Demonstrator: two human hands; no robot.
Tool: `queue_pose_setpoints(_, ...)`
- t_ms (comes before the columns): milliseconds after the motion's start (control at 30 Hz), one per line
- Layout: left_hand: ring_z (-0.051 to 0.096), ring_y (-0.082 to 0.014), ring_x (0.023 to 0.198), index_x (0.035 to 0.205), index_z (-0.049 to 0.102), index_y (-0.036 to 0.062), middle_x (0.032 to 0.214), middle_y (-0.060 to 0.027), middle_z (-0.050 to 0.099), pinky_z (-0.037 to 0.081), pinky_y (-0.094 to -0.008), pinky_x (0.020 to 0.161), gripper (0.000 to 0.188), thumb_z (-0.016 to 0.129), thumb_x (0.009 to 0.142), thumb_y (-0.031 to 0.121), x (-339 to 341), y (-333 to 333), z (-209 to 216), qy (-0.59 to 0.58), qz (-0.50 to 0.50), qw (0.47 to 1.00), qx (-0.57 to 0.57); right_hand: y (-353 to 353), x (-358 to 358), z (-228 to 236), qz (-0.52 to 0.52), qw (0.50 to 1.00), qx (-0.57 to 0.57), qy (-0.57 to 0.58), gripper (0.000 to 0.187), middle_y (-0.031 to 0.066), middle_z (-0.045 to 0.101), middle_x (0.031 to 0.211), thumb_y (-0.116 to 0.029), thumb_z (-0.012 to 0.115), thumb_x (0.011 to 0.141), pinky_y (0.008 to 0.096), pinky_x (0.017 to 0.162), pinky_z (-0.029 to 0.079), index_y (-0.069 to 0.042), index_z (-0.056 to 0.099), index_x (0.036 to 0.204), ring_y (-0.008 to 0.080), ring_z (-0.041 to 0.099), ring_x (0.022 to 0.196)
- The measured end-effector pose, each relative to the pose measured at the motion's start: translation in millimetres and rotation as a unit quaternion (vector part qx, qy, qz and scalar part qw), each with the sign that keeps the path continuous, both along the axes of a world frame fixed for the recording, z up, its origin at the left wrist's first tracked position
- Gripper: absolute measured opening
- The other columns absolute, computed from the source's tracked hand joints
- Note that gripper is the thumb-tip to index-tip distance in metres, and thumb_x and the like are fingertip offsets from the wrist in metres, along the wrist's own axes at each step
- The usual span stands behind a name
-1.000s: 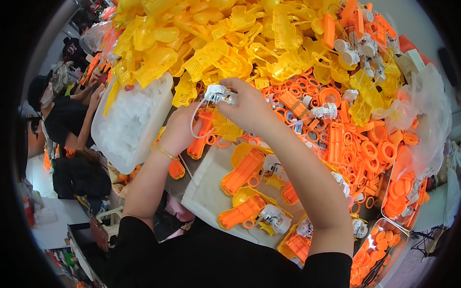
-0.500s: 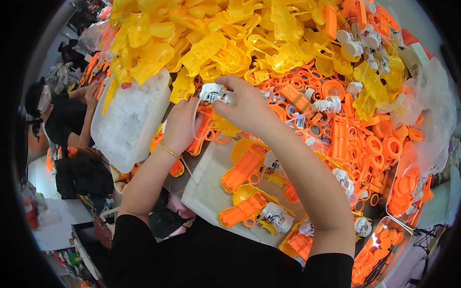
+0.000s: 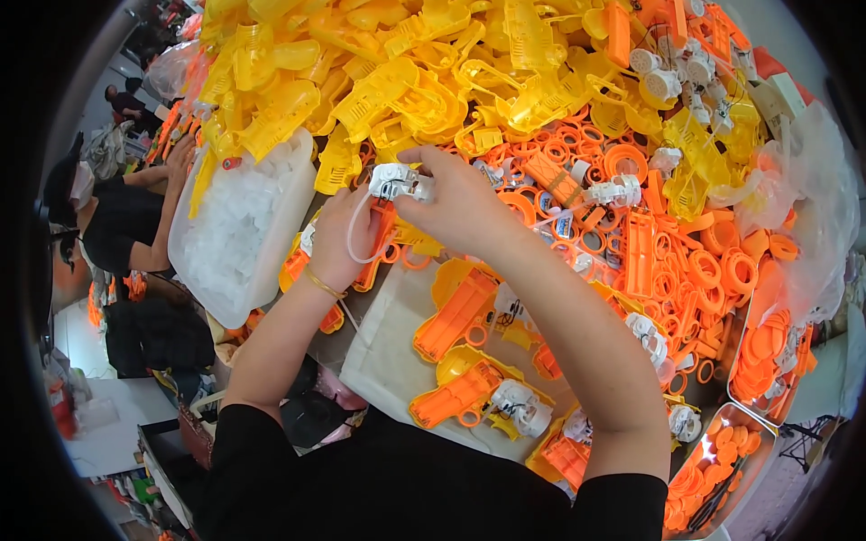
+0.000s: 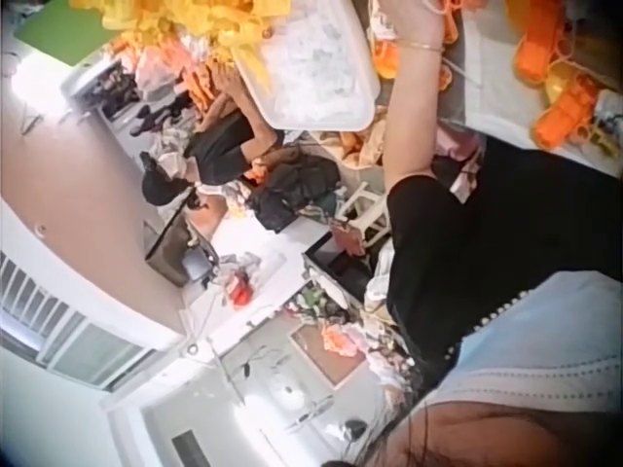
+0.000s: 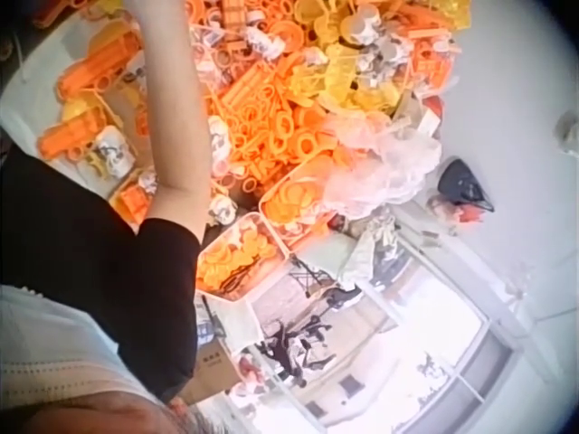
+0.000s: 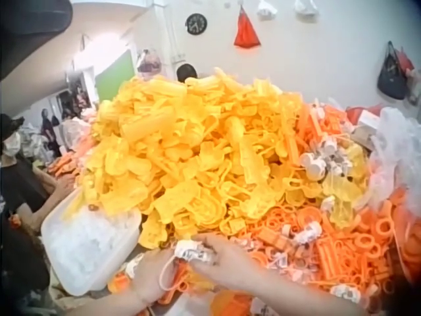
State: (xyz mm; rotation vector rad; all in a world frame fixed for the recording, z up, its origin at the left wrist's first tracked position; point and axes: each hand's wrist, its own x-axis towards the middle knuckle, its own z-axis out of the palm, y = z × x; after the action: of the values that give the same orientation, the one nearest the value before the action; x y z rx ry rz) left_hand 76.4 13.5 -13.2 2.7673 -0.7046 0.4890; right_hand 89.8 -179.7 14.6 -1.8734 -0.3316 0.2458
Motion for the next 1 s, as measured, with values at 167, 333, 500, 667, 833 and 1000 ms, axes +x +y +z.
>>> queue_pose_setpoints(167,0.053,-0.0302,0.077,0.092,0.053,0.0021,0.081,-0.0122,0.056,0.043,-0.0406,0.069,0.017,0.056,0.076,0.007,-12.3,3.5,6.1,0.017,0.009,1.000,-0.010,-5.8,-6.7,12.2,-0.013,0.998,-0.025,-0.052,0.046,0.0124,0.060,0.108,-0.011,0.066,0.077,0.0299,0.081,0.049,-0.004,0.051,0.120,0.0195,0.061,0.094)
queue_pose_setpoints(333,0.055,-0.0251,0.080,0.095,0.058,0.0025,0.088,-0.0119,0.057,0.045,-0.0373,0.067,0.013,0.057,0.081,0.002,-20.3,16.5,29.0,0.049,-0.010,0.984,-0.170,-19.9,-8.9,10.0,-0.002,0.965,-0.130,-0.229,0.044,0.0110,0.060,0.103,-0.010,0.067,0.076,0.0296,0.078,0.050,-0.004,0.053,0.118,0.0206,0.061,0.089)
queue_pose_setpoints(500,0.053,-0.0119,0.065,0.097,0.057,0.0019,0.071,-0.0027,0.054,0.042,-0.0262,0.058,0.015,0.059,0.086,0.012,-31.1,9.4,30.1,0.303,-0.006,0.874,-0.379,-14.6,-3.5,2.0,-0.021,0.992,-0.051,-0.109,0.039,0.0073,0.058,0.099,-0.011,0.065,0.079,0.0292,0.075,0.050,-0.003,0.053,0.116,0.0152,0.059,0.084)
queue_pose_setpoints(667,0.050,-0.0115,0.054,0.102,0.056,0.0018,0.059,-0.0013,0.051,0.041,-0.0241,0.054,0.025,0.064,0.084,0.017,-32.3,24.0,51.5,0.363,0.060,0.835,-0.409,-13.6,-10.1,17.6,-0.030,0.997,-0.029,0.062,0.037,0.0060,0.057,0.097,-0.017,0.065,0.083,0.0270,0.068,0.052,-0.003,0.054,0.115,0.0113,0.058,0.085)
queue_pose_setpoints(833,0.057,-0.0234,0.079,0.117,0.048,0.0026,0.083,-0.0132,0.057,0.046,-0.0326,0.071,0.052,0.071,0.076,0.026,-35.4,27.1,58.9,0.189,-0.002,0.964,-0.189,-5.9,-13.1,23.5,-0.011,0.989,-0.035,0.147,0.038,0.0061,0.058,0.100,-0.022,0.066,0.084,0.0257,0.063,0.053,-0.003,0.054,0.115,0.0109,0.058,0.084)
queue_pose_setpoints(1000,0.049,-0.0317,0.102,0.120,0.049,0.0040,0.111,-0.0169,0.050,0.042,-0.0380,0.086,0.057,0.072,0.072,0.025,-38.4,0.9,36.0,0.121,-0.044,0.978,-0.162,0.9,-27.9,2.4,0.042,0.997,-0.062,-0.011,0.042,0.0091,0.059,0.104,-0.014,0.071,0.077,0.0256,0.070,0.053,-0.002,0.053,0.113,0.0136,0.060,0.086)
